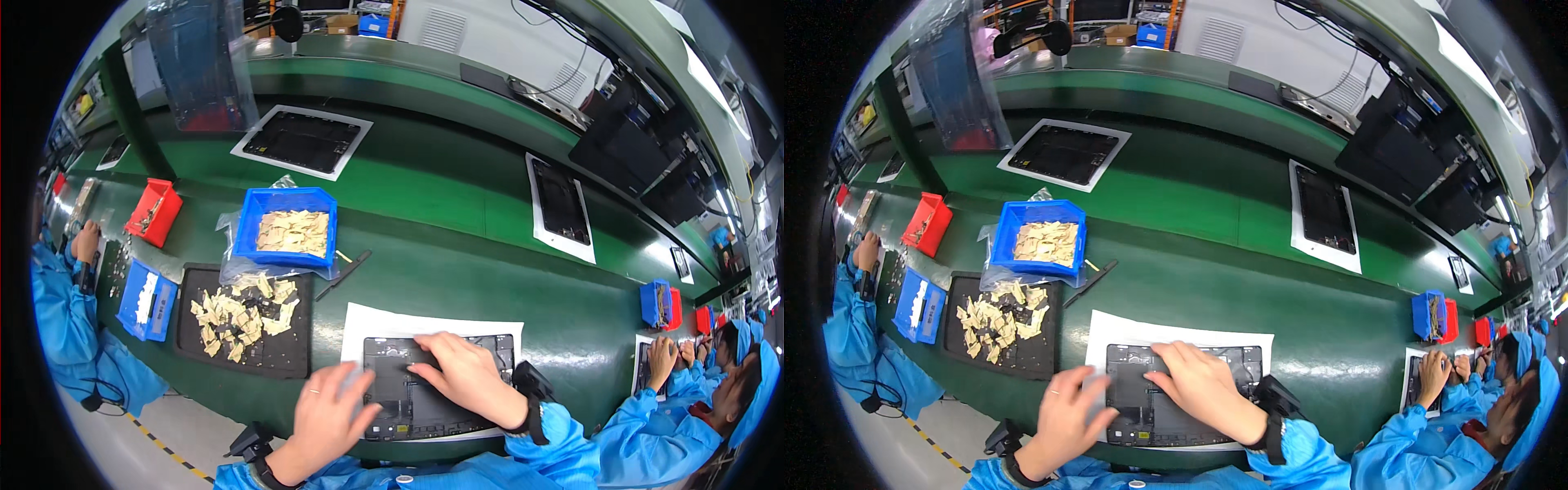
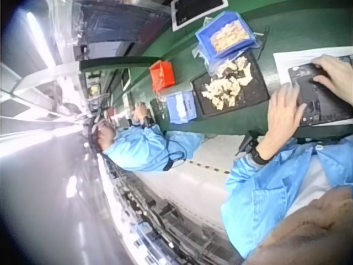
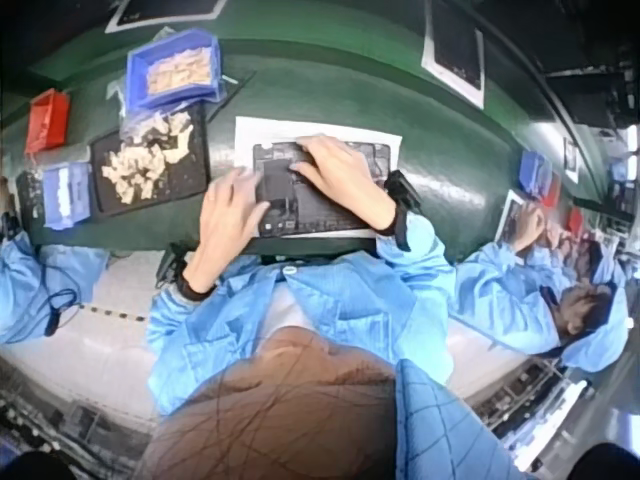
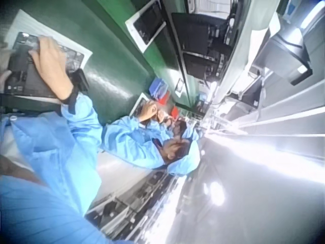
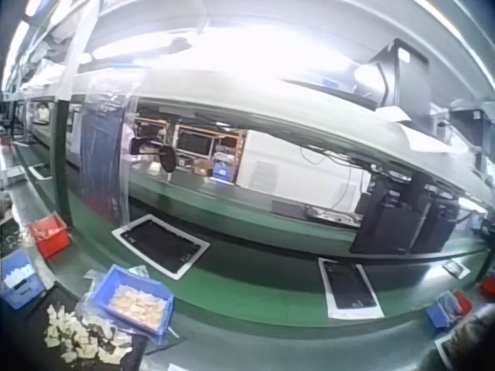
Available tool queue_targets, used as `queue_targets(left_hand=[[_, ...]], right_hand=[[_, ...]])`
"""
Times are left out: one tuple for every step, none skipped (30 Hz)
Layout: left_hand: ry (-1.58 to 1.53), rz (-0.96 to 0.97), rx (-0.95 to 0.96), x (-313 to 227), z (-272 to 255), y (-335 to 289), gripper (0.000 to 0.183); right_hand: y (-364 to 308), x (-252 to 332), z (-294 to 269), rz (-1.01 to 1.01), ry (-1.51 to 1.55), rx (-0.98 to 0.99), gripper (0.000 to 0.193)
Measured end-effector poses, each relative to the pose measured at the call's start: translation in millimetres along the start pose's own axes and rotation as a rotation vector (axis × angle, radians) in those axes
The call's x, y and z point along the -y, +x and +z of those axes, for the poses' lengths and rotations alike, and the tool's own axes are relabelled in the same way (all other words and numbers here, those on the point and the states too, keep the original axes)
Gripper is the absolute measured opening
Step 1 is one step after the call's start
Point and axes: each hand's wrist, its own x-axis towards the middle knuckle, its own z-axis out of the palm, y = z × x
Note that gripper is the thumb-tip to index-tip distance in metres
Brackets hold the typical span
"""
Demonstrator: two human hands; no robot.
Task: The person assembles internal components and plastic parts onto a tablet frame by hand, taking the parts from assembly containers and using tweezers for precise placement.
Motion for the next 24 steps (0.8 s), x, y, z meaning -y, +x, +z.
queue_targets(left_hand=[[0.020, 0.125, 0.054, -2.1, -0.3, -3.1, 0.055], [0.048, 0.242, 0.106, -1.6, 1.1, -5.8, 0.052], [0.042, 0.221, 0.157, 2.5, 9.4, -12.1, 0.050], [0.097, 0.244, 0.161, 6.0, 14.7, -13.9, 0.050], [0.087, 0.266, 0.134, 8.9, 21.2, -15.7, 0.050], [0.078, 0.289, 0.109, 12.0, 26.6, -15.5, 0.050], [0.080, 0.317, 0.074, 12.7, 29.2, -13.9, 0.050], [0.094, 0.296, 0.065, 12.6, 28.5, -13.5, 0.050], [0.085, 0.308, 0.072, 13.0, 27.5, -12.9, 0.049], [0.076, 0.323, 0.082, 13.9, 24.8, -12.1, 0.047], [0.025, 0.351, 0.021, 16.8, 20.3, -11.0, 0.037], [0.035, 0.341, 0.018, 24.4, 11.4, -8.6, 0.037], [0.047, 0.244, -0.042, 36.3, -2.6, -6.2, 0.033], [0.046, 0.161, -0.104, 47.2, -15.1, 1.7, 0.028], [0.140, 0.050, -0.166, 55.7, -26.2, 21.1, 0.025], [0.243, -0.068, -0.225, 61.8, -40.7, 39.9, 0.023], [0.288, -0.107, -0.361, 75.6, -47.2, 51.6, 0.025], [0.330, -0.145, -0.500, 90.3, -45.8, 61.7, 0.026], [0.334, -0.143, -0.500, 97.4, -45.3, 68.5, 0.026], [0.404, -0.136, -0.497, 102.6, -44.6, 74.1, 0.029], [0.475, -0.128, -0.494, 105.1, -44.5, 77.1, 0.032], [0.471, -0.122, -0.490, 105.7, -41.3, 77.9, 0.032], [0.509, -0.094, -0.466, 105.6, -38.0, 76.9, 0.035], [0.547, -0.066, -0.442, 105.2, -35.5, 74.6, 0.038]], right_hand=[[4.4, -2.6, 9.7, -0.019, 0.009, 0.005, 0.020], [11.1, -7.0, 23.0, -0.095, -0.046, 0.007, 0.018], [17.5, -6.6, 32.3, -0.172, -0.100, 0.005, 0.016], [22.1, -3.0, 39.4, -0.205, -0.078, 0.010, 0.016], [22.0, 2.3, 39.6, -0.160, -0.094, 0.009, 0.014], [22.2, 7.0, 40.6, -0.114, -0.110, 0.009, 0.013], [22.1, 10.8, 43.1, -0.116, -0.112, 0.025, 0.014], [21.5, 15.3, 50.0, -0.138, -0.098, 0.030, 0.014], [20.4, 19.9, 56.9, -0.163, -0.108, 0.038, 0.014], [22.3, 22.9, 60.6, -0.184, -0.120, 0.044, 0.015], [26.0, 22.2, 60.7, -0.198, -0.109, 0.045, 0.015], [28.8, 17.8, 57.6, -0.238, -0.010, 0.101, 0.013], [30.6, 12.8, 54.3, -0.278, 0.092, 0.159, 0.013], [31.5, 8.3, 49.0, -0.307, 0.179, 0.214, 0.013], [31.1, 3.5, 42.4, -0.257, 0.229, 0.246, 0.015], [28.1, 0.1, 39.5, -0.245, 0.221, 0.245, 0.015], [25.8, 1.1, 37.7, -0.101, 0.323, 0.289, 0.015], [25.0, 1.3, 36.3, 0.044, 0.420, 0.333, 0.015], [25.3, 1.8, 35.5, 0.027, 0.414, 0.323, 0.014], [25.5, 0.9, 36.4, 0.026, 0.417, 0.320, 0.014], [25.6, -0.8, 38.2, -0.026, 0.402, 0.304, 0.014], [23.9, -2.4, 39.1, -0.070, 0.384, 0.288, 0.013], [22.9, -2.7, 38.8, -0.064, 0.383, 0.285, 0.013], [22.6, -2.7, 38.6, -0.059, 0.384, 0.288, 0.013]])
